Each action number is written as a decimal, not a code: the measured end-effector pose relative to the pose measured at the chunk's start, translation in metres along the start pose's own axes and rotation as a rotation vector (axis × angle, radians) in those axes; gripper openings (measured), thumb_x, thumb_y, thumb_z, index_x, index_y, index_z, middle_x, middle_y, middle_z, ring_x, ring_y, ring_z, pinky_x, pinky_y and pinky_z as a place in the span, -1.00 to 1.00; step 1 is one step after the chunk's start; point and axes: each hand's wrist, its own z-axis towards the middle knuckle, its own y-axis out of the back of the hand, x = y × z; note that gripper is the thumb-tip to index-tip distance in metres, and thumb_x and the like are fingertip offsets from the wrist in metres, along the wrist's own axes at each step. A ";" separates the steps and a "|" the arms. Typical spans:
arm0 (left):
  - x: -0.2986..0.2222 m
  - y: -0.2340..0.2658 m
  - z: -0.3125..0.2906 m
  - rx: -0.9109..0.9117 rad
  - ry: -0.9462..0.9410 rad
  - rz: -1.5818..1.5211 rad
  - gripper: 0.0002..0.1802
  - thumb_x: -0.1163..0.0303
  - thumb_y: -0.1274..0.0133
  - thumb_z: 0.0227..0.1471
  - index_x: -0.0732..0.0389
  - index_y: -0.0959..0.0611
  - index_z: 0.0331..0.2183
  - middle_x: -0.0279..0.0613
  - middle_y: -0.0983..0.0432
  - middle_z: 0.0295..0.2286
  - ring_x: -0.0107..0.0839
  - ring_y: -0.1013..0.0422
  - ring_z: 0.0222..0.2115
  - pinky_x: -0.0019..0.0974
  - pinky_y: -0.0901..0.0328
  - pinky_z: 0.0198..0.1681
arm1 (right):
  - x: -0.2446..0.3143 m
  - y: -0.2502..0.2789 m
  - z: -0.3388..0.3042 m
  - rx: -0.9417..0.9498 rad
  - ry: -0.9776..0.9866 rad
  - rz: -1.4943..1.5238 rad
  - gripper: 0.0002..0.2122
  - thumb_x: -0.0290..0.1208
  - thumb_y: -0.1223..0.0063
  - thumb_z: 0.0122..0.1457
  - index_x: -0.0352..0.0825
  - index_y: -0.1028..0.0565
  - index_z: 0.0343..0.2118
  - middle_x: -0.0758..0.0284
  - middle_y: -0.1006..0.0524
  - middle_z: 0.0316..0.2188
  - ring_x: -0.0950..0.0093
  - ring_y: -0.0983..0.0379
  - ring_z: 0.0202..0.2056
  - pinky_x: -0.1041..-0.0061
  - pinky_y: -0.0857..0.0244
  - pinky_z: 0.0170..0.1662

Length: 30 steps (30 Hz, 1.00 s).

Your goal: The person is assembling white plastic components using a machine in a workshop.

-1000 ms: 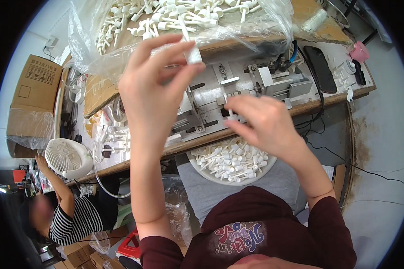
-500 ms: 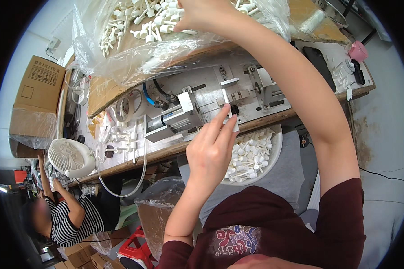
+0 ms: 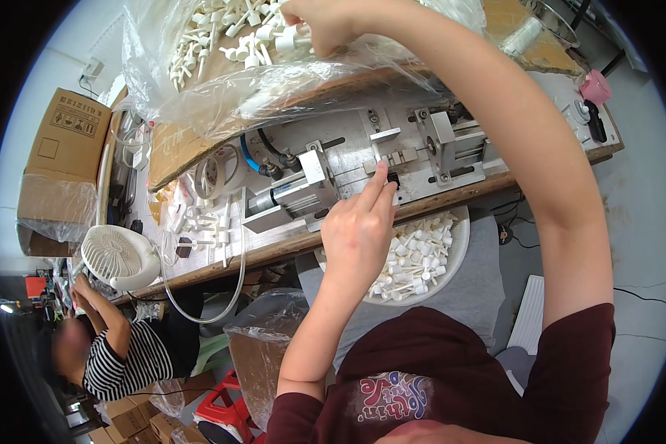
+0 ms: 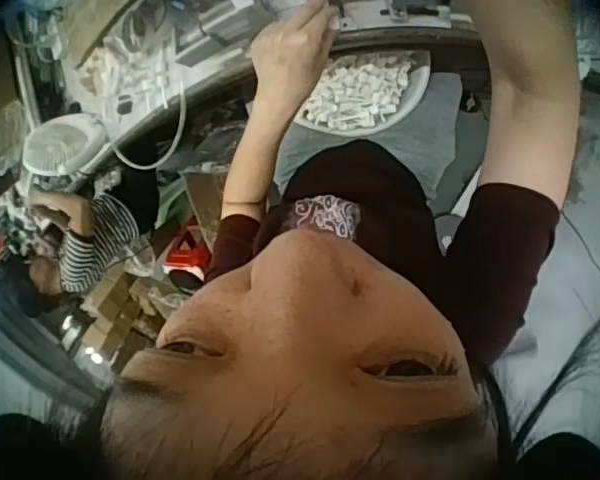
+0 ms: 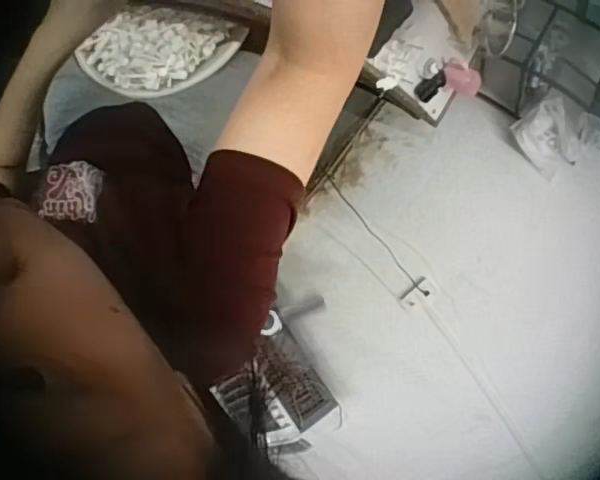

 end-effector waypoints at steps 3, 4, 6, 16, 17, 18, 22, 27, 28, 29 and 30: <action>0.000 0.002 0.001 0.034 -0.037 0.025 -0.73 0.49 -0.25 -0.17 0.30 -0.69 -0.31 -0.04 -0.57 -0.07 -0.39 -0.52 -0.57 -0.36 -0.38 -0.46 | 0.003 0.008 -0.005 0.136 0.088 -0.057 -0.68 -0.50 -0.25 -0.21 -0.42 -0.61 -0.29 0.05 -0.62 -0.31 0.15 -0.57 -0.22 0.26 -0.44 -0.17; 0.000 0.001 0.000 0.038 -0.010 0.024 -0.73 0.46 -0.27 -0.18 0.25 -0.70 -0.30 -0.13 -0.57 -0.07 -0.37 -0.51 -0.58 -0.35 -0.39 -0.46 | 0.006 0.014 -0.008 0.211 0.086 -0.075 -0.68 -0.50 -0.24 -0.20 -0.40 -0.62 -0.27 0.05 -0.62 -0.30 0.15 -0.57 -0.20 0.26 -0.43 -0.16; 0.000 -0.001 -0.001 0.045 0.043 0.026 -0.72 0.40 -0.31 -0.18 0.15 -0.72 -0.29 -0.29 -0.57 -0.05 -0.32 -0.50 -0.60 -0.35 -0.40 -0.46 | 0.018 0.029 -0.012 0.309 0.058 -0.179 -0.67 -0.50 -0.22 -0.18 -0.39 -0.61 -0.24 0.06 -0.61 -0.28 0.14 -0.55 -0.17 0.26 -0.42 -0.14; 0.002 -0.004 -0.001 0.012 0.007 -0.034 -0.72 0.48 -0.27 -0.20 0.25 -0.71 -0.31 -0.14 -0.57 -0.06 -0.30 -0.50 -0.65 -0.34 -0.39 -0.51 | -0.020 0.017 -0.011 -0.031 0.089 0.070 -0.72 -0.46 -0.07 -0.02 -0.44 -0.55 -0.22 -0.03 -0.58 -0.26 0.08 -0.52 -0.15 0.24 -0.38 -0.11; 0.003 -0.004 -0.002 0.011 0.007 -0.034 -0.72 0.48 -0.27 -0.21 0.25 -0.71 -0.31 -0.14 -0.57 -0.06 -0.30 -0.50 -0.65 -0.34 -0.40 -0.51 | -0.023 0.022 -0.014 0.026 0.068 0.086 -0.75 -0.44 -0.02 0.04 -0.45 -0.49 -0.22 -0.04 -0.56 -0.26 0.03 -0.51 -0.18 0.22 -0.36 -0.10; 0.003 -0.004 -0.002 0.010 0.007 -0.034 -0.72 0.48 -0.27 -0.21 0.24 -0.71 -0.31 -0.15 -0.57 -0.06 -0.30 -0.49 -0.65 -0.34 -0.40 -0.51 | -0.027 0.023 -0.018 -0.045 0.079 0.131 -0.75 -0.43 -0.01 0.06 -0.45 -0.46 -0.22 -0.04 -0.55 -0.26 0.02 -0.50 -0.19 0.21 -0.36 -0.10; 0.001 -0.003 -0.001 0.041 0.044 -0.012 -0.74 0.40 -0.29 -0.15 0.16 -0.72 -0.30 -0.28 -0.58 -0.07 -0.32 -0.55 -0.56 -0.34 -0.42 -0.47 | -0.046 0.027 -0.026 -0.244 -0.009 0.339 -0.82 -0.45 0.03 0.16 -0.42 -0.38 -0.23 0.07 -0.53 -0.32 0.20 -0.50 -0.39 0.31 -0.40 -0.28; 0.003 -0.003 -0.002 0.028 0.038 -0.022 -0.76 0.39 -0.29 -0.13 0.16 -0.73 -0.30 -0.28 -0.58 -0.07 -0.32 -0.56 -0.56 -0.34 -0.42 -0.47 | -0.052 0.033 -0.057 -0.362 -0.162 0.953 -0.88 -0.51 0.06 0.23 -0.43 -0.36 -0.23 0.30 -0.46 -0.47 0.53 -0.44 -0.50 0.51 -0.37 -0.44; 0.003 -0.002 -0.002 0.027 0.026 -0.035 -0.75 0.38 -0.29 -0.13 0.16 -0.73 -0.30 -0.28 -0.58 -0.07 -0.33 -0.56 -0.56 -0.36 -0.42 -0.47 | -0.056 0.033 -0.061 -0.404 -0.173 1.019 -0.88 -0.52 0.06 0.23 -0.44 -0.35 -0.23 0.30 -0.45 -0.48 0.52 -0.44 -0.50 0.51 -0.38 -0.43; 0.005 0.000 -0.004 0.026 0.025 -0.043 -0.75 0.37 -0.30 -0.13 0.17 -0.73 -0.30 -0.27 -0.59 -0.08 -0.34 -0.55 -0.57 -0.37 -0.42 -0.48 | -0.051 0.035 -0.067 -0.422 -0.209 1.056 -0.88 -0.53 0.07 0.27 -0.45 -0.35 -0.20 0.34 -0.45 -0.48 0.56 -0.43 -0.50 0.57 -0.36 -0.44; 0.005 0.001 -0.006 0.024 0.016 -0.057 -0.74 0.37 -0.31 -0.13 0.17 -0.73 -0.30 -0.26 -0.59 -0.09 -0.35 -0.55 -0.57 -0.39 -0.42 -0.48 | -0.050 0.032 -0.075 -0.423 -0.139 1.189 -0.88 -0.52 0.07 0.28 -0.45 -0.35 -0.19 0.34 -0.45 -0.48 0.58 -0.43 -0.49 0.58 -0.35 -0.44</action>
